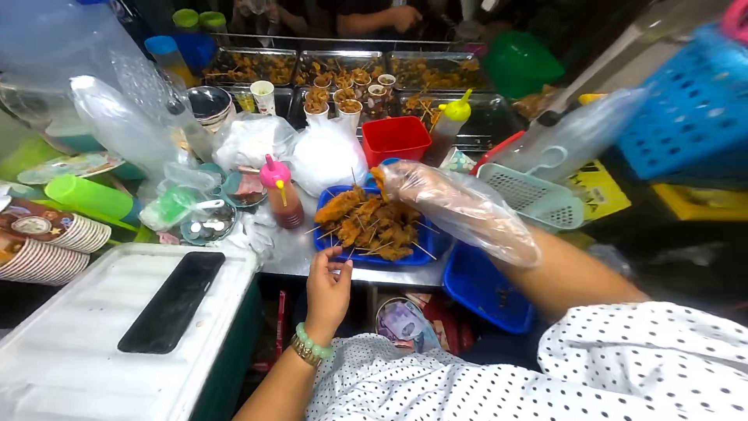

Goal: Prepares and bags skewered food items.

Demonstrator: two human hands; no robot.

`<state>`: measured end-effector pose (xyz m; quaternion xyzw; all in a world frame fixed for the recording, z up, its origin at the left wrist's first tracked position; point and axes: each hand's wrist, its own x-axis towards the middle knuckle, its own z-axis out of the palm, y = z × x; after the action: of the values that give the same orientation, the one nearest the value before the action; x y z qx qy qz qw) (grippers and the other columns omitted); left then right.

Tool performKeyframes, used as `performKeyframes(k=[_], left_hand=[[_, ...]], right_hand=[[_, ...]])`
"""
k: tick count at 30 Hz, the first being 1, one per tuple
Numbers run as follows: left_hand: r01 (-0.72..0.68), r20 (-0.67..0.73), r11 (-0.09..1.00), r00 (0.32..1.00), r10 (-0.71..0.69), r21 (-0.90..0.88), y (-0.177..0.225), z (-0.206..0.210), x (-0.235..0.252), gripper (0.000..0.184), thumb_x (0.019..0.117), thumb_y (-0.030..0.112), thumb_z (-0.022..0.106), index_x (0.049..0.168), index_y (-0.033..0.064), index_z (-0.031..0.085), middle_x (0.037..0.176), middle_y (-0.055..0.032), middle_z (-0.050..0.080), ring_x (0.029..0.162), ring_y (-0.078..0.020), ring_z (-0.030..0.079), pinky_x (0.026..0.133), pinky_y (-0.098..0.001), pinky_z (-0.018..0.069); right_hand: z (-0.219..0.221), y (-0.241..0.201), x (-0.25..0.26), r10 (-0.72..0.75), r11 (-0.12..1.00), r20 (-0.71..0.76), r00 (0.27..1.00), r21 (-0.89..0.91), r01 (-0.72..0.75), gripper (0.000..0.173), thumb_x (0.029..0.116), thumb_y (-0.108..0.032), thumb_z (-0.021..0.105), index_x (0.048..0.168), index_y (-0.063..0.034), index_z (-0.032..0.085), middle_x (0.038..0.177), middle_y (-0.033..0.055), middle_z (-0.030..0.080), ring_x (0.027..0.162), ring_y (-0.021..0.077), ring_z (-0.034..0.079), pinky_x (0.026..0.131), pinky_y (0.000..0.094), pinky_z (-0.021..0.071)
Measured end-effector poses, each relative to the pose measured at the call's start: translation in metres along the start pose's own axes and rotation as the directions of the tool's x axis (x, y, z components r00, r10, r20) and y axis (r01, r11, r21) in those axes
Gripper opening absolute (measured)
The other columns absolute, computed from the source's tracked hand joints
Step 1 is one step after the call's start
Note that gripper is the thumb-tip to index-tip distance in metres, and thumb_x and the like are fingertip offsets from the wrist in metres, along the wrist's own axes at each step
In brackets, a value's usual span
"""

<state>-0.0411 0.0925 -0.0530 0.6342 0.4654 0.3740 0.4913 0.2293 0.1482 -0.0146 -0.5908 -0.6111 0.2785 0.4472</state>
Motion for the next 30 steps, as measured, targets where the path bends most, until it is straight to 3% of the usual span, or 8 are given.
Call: performKeyframes(k=[6, 8, 10, 12, 14, 18, 24, 30], left_hand=[[0.139, 0.069, 0.990, 0.988, -0.138, -0.010, -0.001, 0.002, 0.001, 0.044, 0.0975, 0.007, 0.064, 0.139, -0.0038, 0.053, 0.141, -0.0205, 0.054, 0.104, -0.0158, 0.067, 0.083, -0.0272, 0.0565], [0.150, 0.100, 0.988, 0.984, -0.148, -0.019, -0.004, 0.003, -0.001, 0.047, 0.0978, 0.007, 0.063, 0.142, -0.0043, 0.051, 0.145, -0.0219, 0.052, 0.113, -0.0194, 0.066, 0.089, -0.0293, 0.0565], [0.169, 0.117, 0.985, 0.979, -0.165, -0.029, -0.006, 0.003, -0.002, 0.048, 0.0982, 0.007, 0.063, 0.143, -0.0042, 0.050, 0.148, -0.0223, 0.050, 0.118, -0.0207, 0.064, 0.094, -0.0305, 0.0557], [0.154, 0.087, 0.987, 0.985, -0.150, -0.042, -0.007, 0.003, -0.002, 0.046, 0.0979, 0.006, 0.064, 0.141, -0.0043, 0.052, 0.146, -0.0216, 0.052, 0.115, -0.0193, 0.066, 0.092, -0.0299, 0.0564], [0.037, -0.018, 0.999, 0.999, -0.037, -0.012, -0.009, 0.000, 0.001, 0.038, 0.0967, 0.005, 0.063, 0.133, -0.0049, 0.058, 0.135, -0.0200, 0.059, 0.102, -0.0146, 0.068, 0.082, -0.0263, 0.0572], [-0.227, -0.157, 0.960, 0.955, 0.253, 0.164, -0.009, -0.014, 0.017, 0.030, 0.0942, 0.007, 0.062, 0.121, -0.0055, 0.066, 0.123, -0.0204, 0.063, 0.097, -0.0145, 0.065, 0.077, -0.0245, 0.0535], [-0.209, -0.214, 0.967, 0.948, 0.237, 0.144, -0.008, -0.027, 0.027, 0.028, 0.0939, 0.008, 0.062, 0.120, -0.0033, 0.067, 0.123, -0.0175, 0.062, 0.099, -0.0125, 0.063, 0.077, -0.0224, 0.0518], [-0.098, -0.183, 0.993, 0.977, 0.109, 0.070, -0.002, -0.031, 0.043, 0.037, 0.0998, 0.014, 0.058, 0.132, -0.0043, 0.060, 0.133, -0.0204, 0.060, 0.113, -0.0200, 0.061, 0.090, -0.0320, 0.0521]], right_hand=[[0.005, -0.034, 0.006, 0.143, 0.863, 0.443, 0.885, -0.493, 0.108, 0.057, 0.0959, -0.020, 0.068, 0.151, -0.0191, 0.054, 0.139, 0.0123, 0.064, 0.128, 0.0296, 0.061, 0.109, 0.0571, 0.0452], [0.003, -0.045, 0.006, 0.264, 0.826, 0.470, 0.842, -0.561, 0.054, 0.056, 0.0979, -0.022, 0.068, 0.152, -0.0187, 0.052, 0.137, 0.0150, 0.065, 0.126, 0.0331, 0.061, 0.106, 0.0607, 0.0443], [0.003, -0.047, 0.008, 0.323, 0.747, 0.421, 0.848, -0.663, 0.045, 0.043, 0.0956, -0.035, 0.070, 0.136, -0.0216, 0.065, 0.119, 0.0121, 0.072, 0.111, 0.0330, 0.067, 0.093, 0.0644, 0.0497], [0.008, -0.048, 0.005, 0.349, 0.714, 0.394, 0.850, -0.699, 0.030, 0.027, 0.0962, -0.040, 0.068, 0.107, -0.0155, 0.073, 0.098, 0.0107, 0.071, 0.094, 0.0315, 0.068, 0.081, 0.0625, 0.0516], [0.013, -0.044, 0.006, 0.331, 0.708, 0.405, 0.852, -0.704, 0.059, 0.031, 0.0984, -0.041, 0.064, 0.100, -0.0122, 0.073, 0.094, 0.0110, 0.071, 0.093, 0.0309, 0.068, 0.080, 0.0610, 0.0519], [0.019, -0.036, 0.010, 0.280, 0.728, 0.456, 0.845, -0.674, 0.123, 0.026, 0.0979, -0.033, 0.065, 0.111, -0.0105, 0.070, 0.101, 0.0130, 0.071, 0.098, 0.0321, 0.068, 0.085, 0.0622, 0.0510], [0.017, -0.018, 0.021, 0.122, 0.788, 0.414, 0.902, -0.593, 0.165, 0.027, 0.0818, -0.018, 0.078, 0.107, -0.0130, 0.071, 0.092, 0.0090, 0.071, 0.086, 0.0267, 0.069, 0.075, 0.0557, 0.0551], [0.008, -0.010, 0.036, -0.029, 0.955, 0.186, 0.982, -0.285, 0.082, 0.024, 0.0861, -0.012, 0.074, 0.108, -0.0053, 0.068, 0.090, 0.0074, 0.068, 0.084, 0.0167, 0.066, 0.075, 0.0396, 0.0554]])
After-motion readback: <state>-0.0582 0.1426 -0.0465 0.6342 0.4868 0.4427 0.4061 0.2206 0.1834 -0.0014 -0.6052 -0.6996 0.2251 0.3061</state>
